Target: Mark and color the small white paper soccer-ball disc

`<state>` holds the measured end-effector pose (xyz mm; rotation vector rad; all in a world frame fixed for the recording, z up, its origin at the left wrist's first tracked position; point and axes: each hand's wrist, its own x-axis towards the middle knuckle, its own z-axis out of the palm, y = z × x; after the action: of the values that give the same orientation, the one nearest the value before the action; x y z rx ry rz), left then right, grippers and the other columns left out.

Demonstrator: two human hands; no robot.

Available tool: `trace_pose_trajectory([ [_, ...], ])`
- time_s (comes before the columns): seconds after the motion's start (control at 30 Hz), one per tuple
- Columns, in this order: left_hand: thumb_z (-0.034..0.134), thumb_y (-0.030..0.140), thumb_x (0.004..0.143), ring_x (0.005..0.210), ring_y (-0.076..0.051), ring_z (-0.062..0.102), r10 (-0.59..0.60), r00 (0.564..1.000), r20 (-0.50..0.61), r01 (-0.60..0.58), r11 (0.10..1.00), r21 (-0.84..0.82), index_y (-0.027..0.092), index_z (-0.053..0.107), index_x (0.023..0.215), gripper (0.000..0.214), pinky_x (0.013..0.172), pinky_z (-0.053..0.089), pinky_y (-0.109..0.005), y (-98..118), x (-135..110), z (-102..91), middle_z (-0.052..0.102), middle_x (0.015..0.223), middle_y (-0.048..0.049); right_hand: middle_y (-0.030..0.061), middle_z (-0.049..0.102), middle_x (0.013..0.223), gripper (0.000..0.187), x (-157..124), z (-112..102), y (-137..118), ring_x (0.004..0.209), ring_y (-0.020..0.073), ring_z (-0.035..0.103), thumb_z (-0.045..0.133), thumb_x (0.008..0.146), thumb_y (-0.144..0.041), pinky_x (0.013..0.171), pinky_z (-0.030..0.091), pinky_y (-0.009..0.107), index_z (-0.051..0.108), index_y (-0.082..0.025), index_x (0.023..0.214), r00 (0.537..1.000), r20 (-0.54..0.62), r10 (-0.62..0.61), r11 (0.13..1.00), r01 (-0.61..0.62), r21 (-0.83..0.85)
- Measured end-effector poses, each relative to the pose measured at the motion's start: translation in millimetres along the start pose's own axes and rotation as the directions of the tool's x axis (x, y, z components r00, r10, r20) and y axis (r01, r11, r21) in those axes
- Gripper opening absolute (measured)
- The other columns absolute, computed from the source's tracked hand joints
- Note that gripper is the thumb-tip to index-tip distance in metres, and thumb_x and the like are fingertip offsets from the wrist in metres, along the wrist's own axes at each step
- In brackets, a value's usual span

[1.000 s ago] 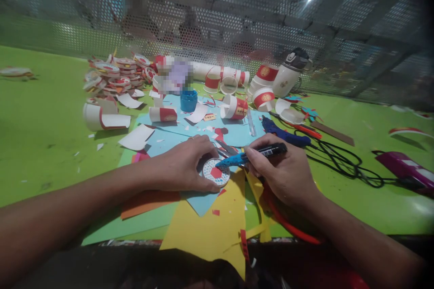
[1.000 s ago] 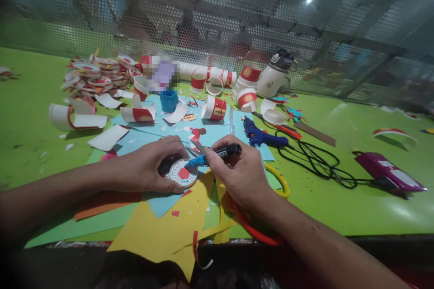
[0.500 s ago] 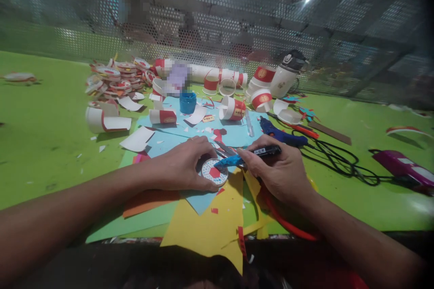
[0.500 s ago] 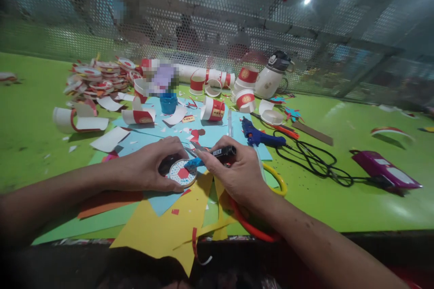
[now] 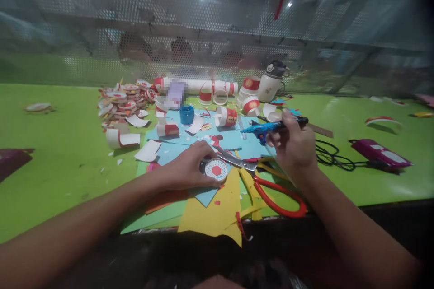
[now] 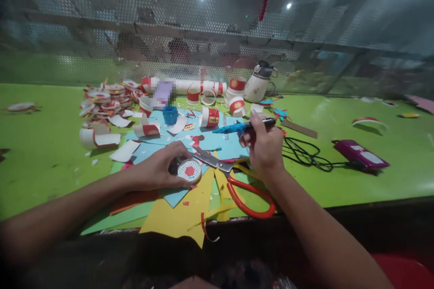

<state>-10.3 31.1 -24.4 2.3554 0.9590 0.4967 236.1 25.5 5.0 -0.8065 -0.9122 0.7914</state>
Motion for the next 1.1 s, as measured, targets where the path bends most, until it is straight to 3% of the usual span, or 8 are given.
trace_pose_trajectory([
  [0.23, 0.074, 0.047, 0.074, 0.094, -0.024, 0.052, 0.003, 0.999, 0.052, -0.006, 0.998, 0.058, 0.018, 0.062, 0.106, 0.045, 0.083, 0.044, -0.036, -1, 1, 0.2, 0.053, 0.102, -0.0059, -0.0112, 0.037, 0.043, 0.036, 16, -10, 4, 0.037, 0.0044, 0.032, 0.081, 0.066, -0.033, 0.035, 0.031, 0.018, 0.048, -0.019, 0.065, 0.99, -0.008, 0.138, 0.989, -0.137, 0.063],
  [0.4, 0.072, 0.048, 0.077, 0.096, -0.024, 0.054, 0.009, 0.998, 0.061, -0.014, 0.996, 0.088, 0.02, 0.062, 0.118, 0.05, 0.085, 0.046, -0.036, 3, 0, -1.7, 0.054, 0.105, -0.0068, -0.0096, 0.042, 0.054, 0.025, 23, -15, 13, 0.041, 0.0032, 0.036, 0.064, 0.09, -0.03, 0.038, 0.032, 0.016, 0.053, -0.015, 0.073, 0.978, 0.008, 0.209, 0.976, -0.209, 0.067],
  [0.6, 0.078, 0.047, 0.071, 0.099, -0.025, 0.054, 0.024, 0.999, 0.047, -0.028, 0.996, 0.087, 0.019, 0.062, 0.117, 0.057, 0.088, 0.046, -0.038, 3, -2, -1.8, 0.055, 0.107, -0.0074, -0.0053, 0.055, 0.068, 0.019, 27, -19, 19, 0.048, 0.0038, 0.046, 0.058, 0.096, -0.03, 0.043, 0.041, 0.016, 0.06, -0.012, 0.089, 0.973, 0.05, 0.227, 0.973, -0.224, -0.059],
  [0.7, 0.079, 0.045, 0.07, 0.1, -0.025, 0.053, 0.031, 0.999, 0.041, -0.034, 0.996, 0.078, 0.02, 0.062, 0.116, 0.055, 0.088, 0.046, -0.038, 2, -3, -0.3, 0.055, 0.107, -0.007, -0.004, 0.057, 0.072, 0.018, 36, -10, 12, 0.051, 0.0048, 0.05, 0.058, 0.096, -0.03, 0.046, 0.044, 0.018, 0.061, -0.012, 0.092, 0.972, 0.082, 0.221, 0.964, -0.205, -0.172],
  [0.8, 0.077, 0.043, 0.072, 0.1, -0.026, 0.053, 0.037, 0.999, 0.032, -0.039, 0.997, 0.067, 0.021, 0.064, 0.113, 0.048, 0.088, 0.046, -0.038, 0, -3, 1.5, 0.055, 0.106, -0.0067, -0.0023, 0.06, 0.076, 0.02, 52, 18, 2, 0.056, 0.0065, 0.055, 0.058, 0.096, -0.031, 0.051, 0.048, 0.02, 0.061, -0.012, 0.095, 0.969, 0.142, 0.203, 0.939, -0.152, -0.309],
  [0.9, 0.077, 0.041, 0.071, 0.101, -0.026, 0.053, 0.043, 0.999, 0.016, -0.044, 0.997, 0.06, 0.021, 0.063, 0.112, 0.048, 0.089, 0.046, -0.038, -1, -2, 2.7, 0.055, 0.106, -0.0069, 0.0011, 0.064, 0.086, 0.022, 73, 68, 3, 0.066, 0.0095, 0.061, 0.058, 0.095, -0.033, 0.058, 0.053, 0.024, 0.062, -0.013, 0.102, 0.953, 0.231, 0.194, 0.885, -0.068, -0.461],
  [1.0, 0.077, 0.043, 0.07, 0.101, -0.026, 0.054, 0.043, 0.999, 0.003, -0.044, 0.997, 0.058, 0.021, 0.063, 0.111, 0.049, 0.09, 0.046, -0.039, -1, -2, 3.1, 0.055, 0.106, -0.007, 0.0039, 0.066, 0.095, 0.024, 90, 124, 21, 0.075, 0.0124, 0.064, 0.059, 0.095, -0.033, 0.065, 0.056, 0.028, 0.062, -0.013, 0.107, 0.927, 0.305, 0.22, 0.793, 0.012, -0.609],
  [1.1, 0.077, 0.044, 0.068, 0.101, -0.028, 0.054, 0.041, 0.999, 0.001, -0.041, 0.997, 0.062, 0.021, 0.064, 0.109, 0.048, 0.089, 0.047, -0.039, -2, -2, 2.7, 0.057, 0.106, -0.0072, 0.0062, 0.066, 0.106, 0.027, 100, 166, 47, 0.086, 0.0161, 0.066, 0.06, 0.094, -0.034, 0.073, 0.057, 0.034, 0.062, -0.014, 0.113, 0.903, 0.338, 0.266, 0.681, 0.072, -0.728],
])
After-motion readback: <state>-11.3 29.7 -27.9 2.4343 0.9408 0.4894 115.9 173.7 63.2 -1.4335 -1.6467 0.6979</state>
